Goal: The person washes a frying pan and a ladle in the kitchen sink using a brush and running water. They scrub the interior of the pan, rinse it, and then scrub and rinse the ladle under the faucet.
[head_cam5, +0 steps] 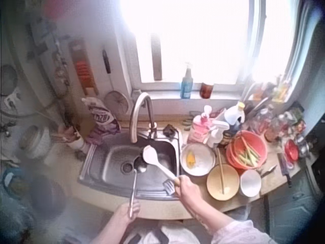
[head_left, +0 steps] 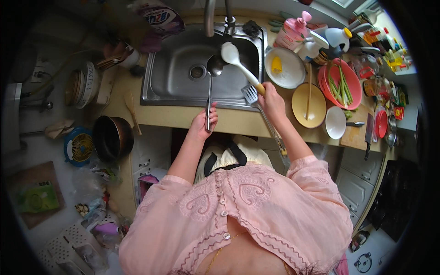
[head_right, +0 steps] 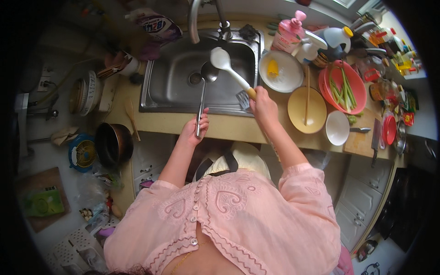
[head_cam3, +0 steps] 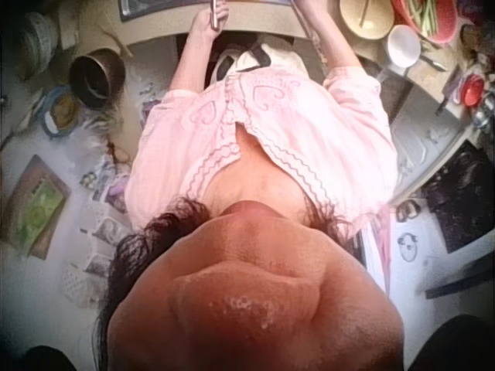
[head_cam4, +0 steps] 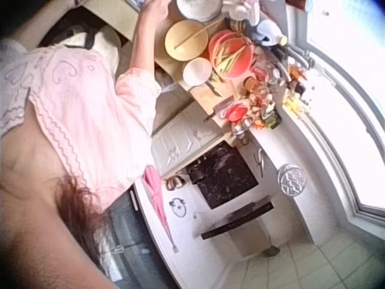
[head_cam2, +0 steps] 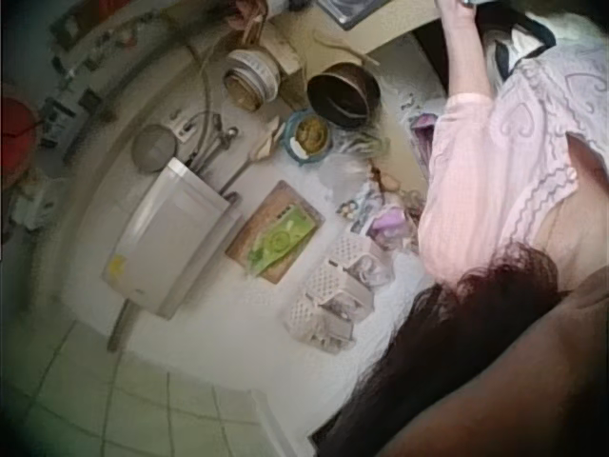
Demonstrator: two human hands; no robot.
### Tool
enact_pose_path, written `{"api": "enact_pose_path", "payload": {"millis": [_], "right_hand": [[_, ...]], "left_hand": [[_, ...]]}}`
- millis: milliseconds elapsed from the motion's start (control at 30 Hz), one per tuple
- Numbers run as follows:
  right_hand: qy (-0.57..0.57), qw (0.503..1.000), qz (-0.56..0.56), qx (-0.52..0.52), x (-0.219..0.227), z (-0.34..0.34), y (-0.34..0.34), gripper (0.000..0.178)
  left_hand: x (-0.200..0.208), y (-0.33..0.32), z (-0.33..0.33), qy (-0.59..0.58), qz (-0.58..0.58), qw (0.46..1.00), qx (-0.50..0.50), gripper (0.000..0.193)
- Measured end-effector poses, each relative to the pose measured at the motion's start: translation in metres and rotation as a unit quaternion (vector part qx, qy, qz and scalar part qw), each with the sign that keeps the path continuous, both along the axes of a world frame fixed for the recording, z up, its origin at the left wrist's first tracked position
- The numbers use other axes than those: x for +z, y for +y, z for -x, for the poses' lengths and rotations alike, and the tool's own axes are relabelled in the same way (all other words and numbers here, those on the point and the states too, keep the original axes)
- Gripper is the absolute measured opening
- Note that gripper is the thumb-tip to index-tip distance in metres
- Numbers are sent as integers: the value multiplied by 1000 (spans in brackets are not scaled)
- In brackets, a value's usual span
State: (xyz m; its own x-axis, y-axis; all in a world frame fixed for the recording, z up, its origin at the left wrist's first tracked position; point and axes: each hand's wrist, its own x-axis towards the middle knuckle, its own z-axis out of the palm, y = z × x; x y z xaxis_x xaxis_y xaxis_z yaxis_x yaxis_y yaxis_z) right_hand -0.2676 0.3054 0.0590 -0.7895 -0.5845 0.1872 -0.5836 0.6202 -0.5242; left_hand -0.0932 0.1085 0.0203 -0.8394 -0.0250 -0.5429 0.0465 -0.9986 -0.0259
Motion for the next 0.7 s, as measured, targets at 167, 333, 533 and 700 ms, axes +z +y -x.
{"api": "enact_pose_path", "payload": {"millis": [167, 333, 533, 700], "right_hand": [[112, 989, -92, 40, 8, 81, -109, 30], [192, 967, -154, 71, 9, 153, -192, 17], [144, 964, -195, 107, 1, 179, -216, 15], [126, 965, -213, 82, 10, 170, -216, 14]], "left_hand": [[2, -22, 1, -35, -45, 998, 41, 23], [14, -39, 19, -17, -43, 999, 13, 26], [-2, -63, 72, -3, -142, 990, 15, 12], [8, -67, 147, -172, -70, 983, -7, 9]]}}
